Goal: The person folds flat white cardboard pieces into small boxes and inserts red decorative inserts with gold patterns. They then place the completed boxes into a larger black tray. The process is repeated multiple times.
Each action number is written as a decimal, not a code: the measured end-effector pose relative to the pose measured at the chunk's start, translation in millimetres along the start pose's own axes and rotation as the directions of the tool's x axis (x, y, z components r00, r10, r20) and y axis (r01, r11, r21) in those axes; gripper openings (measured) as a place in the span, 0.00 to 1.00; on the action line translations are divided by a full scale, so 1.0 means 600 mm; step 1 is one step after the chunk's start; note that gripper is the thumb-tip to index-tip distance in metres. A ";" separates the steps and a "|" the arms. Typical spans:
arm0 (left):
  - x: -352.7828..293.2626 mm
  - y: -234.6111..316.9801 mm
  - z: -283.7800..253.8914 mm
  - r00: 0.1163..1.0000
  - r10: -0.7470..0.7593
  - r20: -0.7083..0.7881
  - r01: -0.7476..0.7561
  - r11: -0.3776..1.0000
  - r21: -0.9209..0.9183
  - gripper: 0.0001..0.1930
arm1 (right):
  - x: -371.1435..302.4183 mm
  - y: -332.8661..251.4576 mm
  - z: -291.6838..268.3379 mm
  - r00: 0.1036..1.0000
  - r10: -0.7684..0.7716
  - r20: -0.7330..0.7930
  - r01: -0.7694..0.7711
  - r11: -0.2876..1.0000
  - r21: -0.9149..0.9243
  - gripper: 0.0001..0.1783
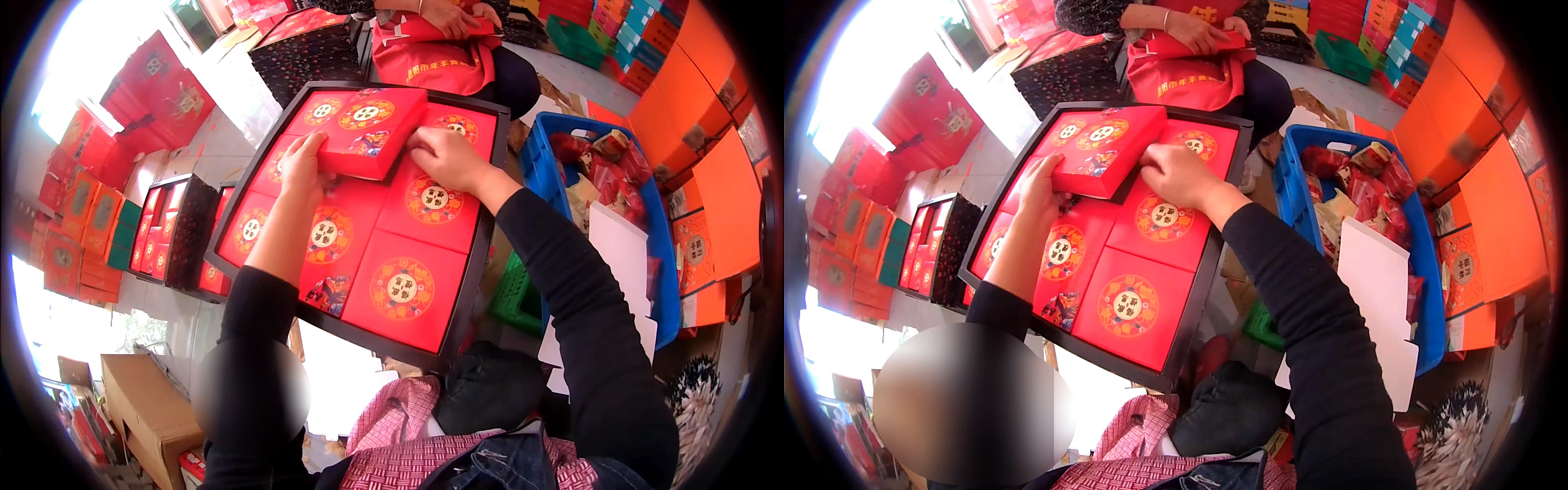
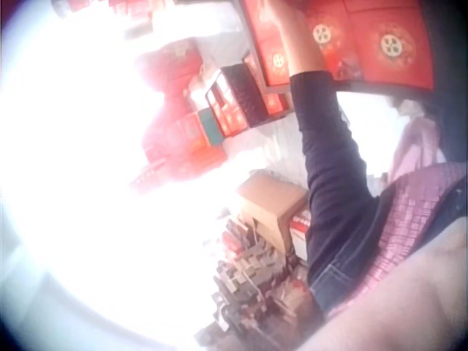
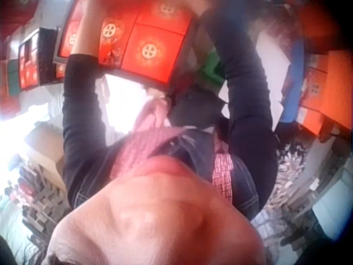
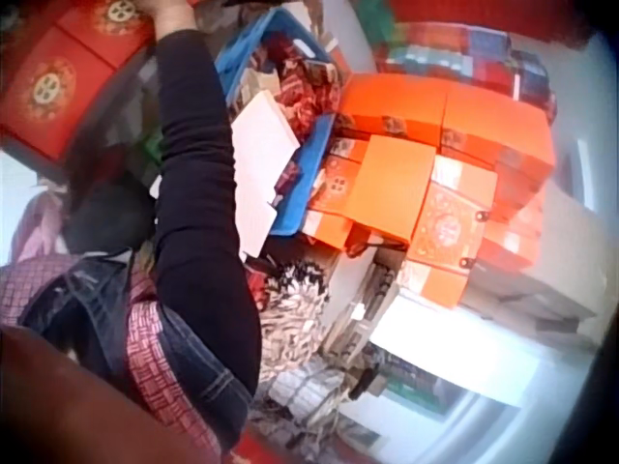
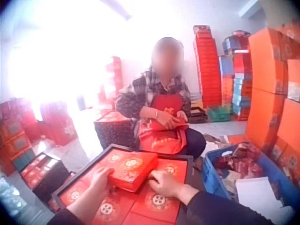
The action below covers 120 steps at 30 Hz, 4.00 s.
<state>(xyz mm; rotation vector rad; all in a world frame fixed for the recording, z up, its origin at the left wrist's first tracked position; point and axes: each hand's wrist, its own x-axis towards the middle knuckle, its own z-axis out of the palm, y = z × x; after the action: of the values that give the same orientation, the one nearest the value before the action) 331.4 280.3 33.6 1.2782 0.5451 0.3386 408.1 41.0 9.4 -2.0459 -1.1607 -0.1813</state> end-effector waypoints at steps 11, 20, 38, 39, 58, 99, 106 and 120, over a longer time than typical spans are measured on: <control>0.018 0.006 -0.009 1.000 -0.010 -0.012 0.012 0.965 0.261 0.25 | 0.011 -0.101 0.021 0.965 0.256 -0.056 -0.262 0.936 -0.235 0.56; 0.059 0.006 -0.106 0.831 0.319 0.456 -0.555 0.540 0.633 0.30 | 0.007 -0.096 0.051 0.935 0.354 -0.016 -0.325 0.840 -0.435 0.57; -0.005 -0.024 -0.026 0.677 0.172 0.715 -0.713 -0.086 0.696 0.33 | 0.009 -0.091 0.055 0.913 0.395 0.105 -0.269 0.774 -0.574 0.45; 0.001 -0.020 -0.011 0.671 0.095 0.735 -0.730 -0.086 0.678 0.36 | 0.008 -0.092 0.057 0.916 0.391 0.089 -0.282 0.785 -0.551 0.43; -0.411 -0.140 -0.269 0.324 0.573 0.753 -0.926 0.030 0.376 0.25 | -0.609 -0.368 -0.203 0.778 0.621 -0.096 -0.527 0.562 -0.637 0.32; -0.620 -0.205 0.030 0.672 0.025 0.740 -0.375 0.873 0.311 0.08 | -0.688 -0.346 -0.185 0.960 0.280 -0.022 -0.241 0.782 -0.575 0.05; -0.614 -0.201 0.083 0.663 -0.012 0.748 -0.342 0.884 0.317 0.08 | -0.632 -0.279 -0.260 0.630 0.669 0.393 -0.753 0.651 0.099 0.06; -0.618 -0.204 0.105 0.649 -0.099 0.754 -0.101 0.972 0.214 0.09 | -0.610 -0.398 -0.340 0.852 0.401 -0.336 -0.512 0.771 -0.380 0.09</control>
<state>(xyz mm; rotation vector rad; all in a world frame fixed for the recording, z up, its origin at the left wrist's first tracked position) 52.7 1.3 -0.1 1.5123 -0.1617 -0.2994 57.7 -273.7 113.7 -2.5748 -0.4562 -0.4787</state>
